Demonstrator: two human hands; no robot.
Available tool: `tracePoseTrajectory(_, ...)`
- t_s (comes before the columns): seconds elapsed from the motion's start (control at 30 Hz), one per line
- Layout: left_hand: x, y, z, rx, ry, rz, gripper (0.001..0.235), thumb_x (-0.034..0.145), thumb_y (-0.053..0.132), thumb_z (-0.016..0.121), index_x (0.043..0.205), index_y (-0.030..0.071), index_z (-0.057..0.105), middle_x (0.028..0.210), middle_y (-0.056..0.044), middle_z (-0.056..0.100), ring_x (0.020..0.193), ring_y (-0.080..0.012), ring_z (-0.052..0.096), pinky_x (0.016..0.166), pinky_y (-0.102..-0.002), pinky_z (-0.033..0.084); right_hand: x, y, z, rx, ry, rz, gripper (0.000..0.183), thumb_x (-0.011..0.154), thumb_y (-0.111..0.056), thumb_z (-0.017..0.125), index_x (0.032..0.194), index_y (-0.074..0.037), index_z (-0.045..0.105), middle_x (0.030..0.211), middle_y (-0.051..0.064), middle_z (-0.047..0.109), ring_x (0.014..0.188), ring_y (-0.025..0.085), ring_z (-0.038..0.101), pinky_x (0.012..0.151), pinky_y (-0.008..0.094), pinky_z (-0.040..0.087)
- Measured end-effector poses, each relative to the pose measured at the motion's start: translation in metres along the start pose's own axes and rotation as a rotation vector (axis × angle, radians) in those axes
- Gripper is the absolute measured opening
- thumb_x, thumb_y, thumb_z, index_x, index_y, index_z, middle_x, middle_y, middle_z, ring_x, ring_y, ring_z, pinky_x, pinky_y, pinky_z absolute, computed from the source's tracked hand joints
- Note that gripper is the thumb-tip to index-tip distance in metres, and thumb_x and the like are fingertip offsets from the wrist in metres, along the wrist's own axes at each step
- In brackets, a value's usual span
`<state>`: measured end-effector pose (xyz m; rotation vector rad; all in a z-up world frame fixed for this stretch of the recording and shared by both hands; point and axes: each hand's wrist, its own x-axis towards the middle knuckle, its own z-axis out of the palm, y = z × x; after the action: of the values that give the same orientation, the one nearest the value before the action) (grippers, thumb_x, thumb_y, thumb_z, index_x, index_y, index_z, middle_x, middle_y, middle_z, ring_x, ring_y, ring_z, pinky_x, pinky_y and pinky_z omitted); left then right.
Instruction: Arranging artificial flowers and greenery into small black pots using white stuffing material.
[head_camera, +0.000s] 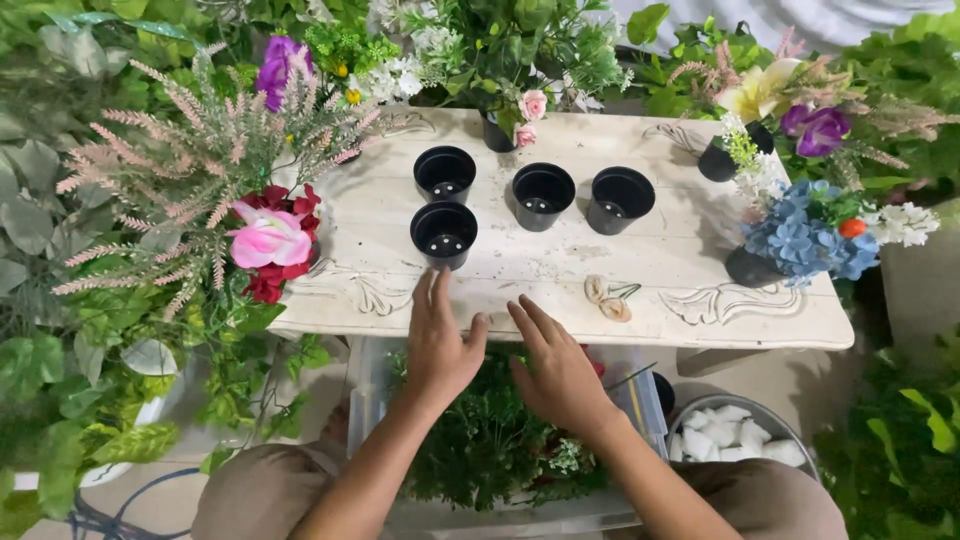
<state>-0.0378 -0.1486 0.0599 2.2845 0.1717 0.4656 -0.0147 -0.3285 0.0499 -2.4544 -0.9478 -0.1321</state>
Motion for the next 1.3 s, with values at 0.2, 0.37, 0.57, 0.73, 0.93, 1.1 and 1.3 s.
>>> tracePoseTrajectory(0.2, 0.025, -0.026, 0.000, -0.188, 0.044, -0.100, 0.091, 0.088, 0.007, 0.068, 0.159, -0.003, 0.013, 0.155, -0.044, 0.009, 0.138, -0.0698, 0.024, 0.099, -0.077, 0.040, 0.050, -0.016, 0.010, 0.206, -0.040, 0.048, 0.082, 0.088, -0.008, 0.066, 0.162, -0.011, 0.031, 0.156, 0.025, 0.039, 0.131, 0.050, 0.052, 0.099, 0.061, 0.051)
tracePoseTrajectory(0.37, 0.035, -0.020, -0.010, -0.290, -0.036, -0.142, 0.087, 0.088, 0.009, 0.063, 0.160, -0.004, 0.016, 0.157, -0.042, 0.016, 0.145, -0.0628, 0.020, 0.110, -0.072, 0.031, 0.079, -0.025, 0.019, 0.310, -0.041, 0.113, 0.084, 0.088, -0.004, 0.065, 0.163, -0.010, 0.028, 0.158, 0.031, 0.034, 0.136, 0.055, 0.045, 0.105, 0.062, 0.048)
tracePoseTrajectory(0.57, 0.032, -0.001, -0.019, -0.324, -0.098, -0.161, 0.086, 0.087, 0.007, 0.055, 0.162, -0.002, 0.013, 0.160, -0.040, 0.018, 0.148, -0.0579, 0.020, 0.115, -0.066, 0.027, 0.079, -0.027, 0.018, 0.347, 0.021, 0.095, 0.083, 0.089, 0.001, 0.063, 0.163, -0.007, 0.026, 0.155, 0.035, 0.036, 0.135, 0.057, 0.045, 0.105, 0.063, 0.047)
tracePoseTrajectory(0.73, 0.013, 0.002, -0.009, -0.251, -0.061, -0.145, 0.087, 0.087, 0.007, 0.057, 0.160, -0.004, 0.011, 0.158, -0.042, 0.016, 0.144, -0.0609, 0.025, 0.110, -0.069, 0.034, 0.044, -0.030, -0.004, 0.340, 0.077, 0.054, 0.081, 0.088, 0.003, 0.064, 0.161, -0.003, 0.027, 0.152, 0.035, 0.038, 0.127, 0.056, 0.053, 0.096, 0.064, 0.053)
tracePoseTrajectory(0.93, -0.030, 0.014, -0.001, -0.171, -0.144, -0.021, 0.083, 0.088, 0.002, 0.061, 0.157, -0.006, 0.017, 0.153, -0.042, 0.020, 0.139, -0.0645, 0.029, 0.102, -0.070, 0.042, -0.009, -0.019, -0.014, 0.268, 0.045, 0.100, 0.076, 0.089, 0.002, 0.063, 0.158, -0.005, 0.034, 0.149, 0.028, 0.043, 0.121, 0.050, 0.059, 0.088, 0.060, 0.058)
tracePoseTrajectory(1.1, -0.061, 0.014, 0.012, -0.084, -0.387, 0.004, 0.079, 0.090, 0.007, 0.061, 0.155, -0.009, 0.021, 0.150, -0.043, 0.026, 0.139, -0.0613, 0.031, 0.104, -0.069, 0.040, -0.050, -0.016, -0.013, 0.216, -0.082, 0.211, 0.074, 0.085, -0.003, 0.067, 0.154, -0.003, 0.040, 0.147, 0.025, 0.047, 0.125, 0.048, 0.057, 0.091, 0.058, 0.058)
tracePoseTrajectory(1.3, -0.093, -0.011, 0.053, 0.091, -0.644, -0.030, 0.076, 0.094, 0.014, 0.058, 0.156, -0.006, 0.020, 0.150, -0.039, 0.030, 0.142, -0.0548, 0.032, 0.108, -0.065, 0.039, -0.133, 0.052, 0.077, 0.014, -0.529, 0.314, 0.042, 0.092, -0.026, 0.070, 0.130, -0.009, 0.063, 0.120, 0.014, 0.067, 0.105, 0.038, 0.072, 0.082, 0.050, 0.062)
